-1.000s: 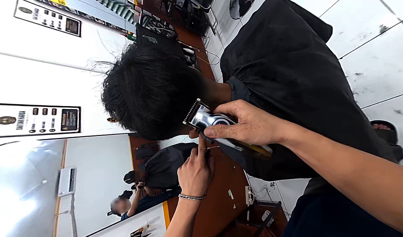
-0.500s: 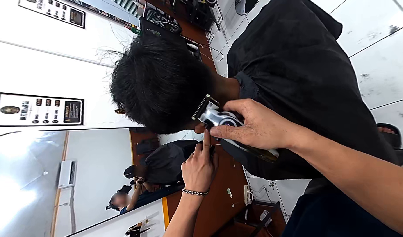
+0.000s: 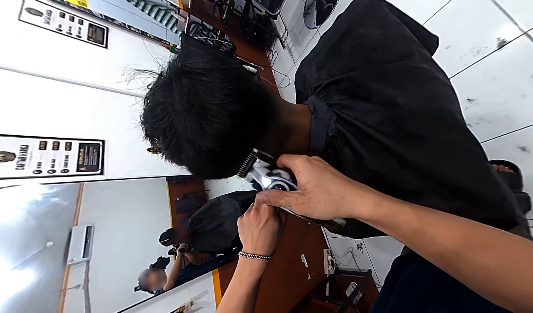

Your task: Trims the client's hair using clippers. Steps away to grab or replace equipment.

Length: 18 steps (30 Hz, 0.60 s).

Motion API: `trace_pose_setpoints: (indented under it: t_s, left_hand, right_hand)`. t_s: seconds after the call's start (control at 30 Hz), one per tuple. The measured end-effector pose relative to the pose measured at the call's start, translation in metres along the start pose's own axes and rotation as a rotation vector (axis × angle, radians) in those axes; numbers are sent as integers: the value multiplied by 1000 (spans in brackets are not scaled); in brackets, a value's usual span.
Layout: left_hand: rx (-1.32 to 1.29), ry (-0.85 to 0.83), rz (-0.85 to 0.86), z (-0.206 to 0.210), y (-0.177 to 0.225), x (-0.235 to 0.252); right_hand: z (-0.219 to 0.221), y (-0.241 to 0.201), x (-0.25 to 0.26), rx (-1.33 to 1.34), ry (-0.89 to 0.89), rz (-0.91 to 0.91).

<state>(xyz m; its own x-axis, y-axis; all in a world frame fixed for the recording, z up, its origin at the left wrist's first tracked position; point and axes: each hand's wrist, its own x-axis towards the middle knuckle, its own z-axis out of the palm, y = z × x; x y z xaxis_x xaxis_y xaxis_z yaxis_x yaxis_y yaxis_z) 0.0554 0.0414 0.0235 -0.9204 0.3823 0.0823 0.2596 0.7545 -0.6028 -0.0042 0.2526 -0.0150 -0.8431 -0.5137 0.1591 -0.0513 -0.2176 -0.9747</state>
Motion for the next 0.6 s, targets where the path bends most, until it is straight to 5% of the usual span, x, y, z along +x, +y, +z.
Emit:
trace_pose_setpoints:
  t_s: [0.6]
  left_hand:
    - [6,-29,-21,0,3,3]
  right_hand:
    - [-9,3,2,2,-12,40]
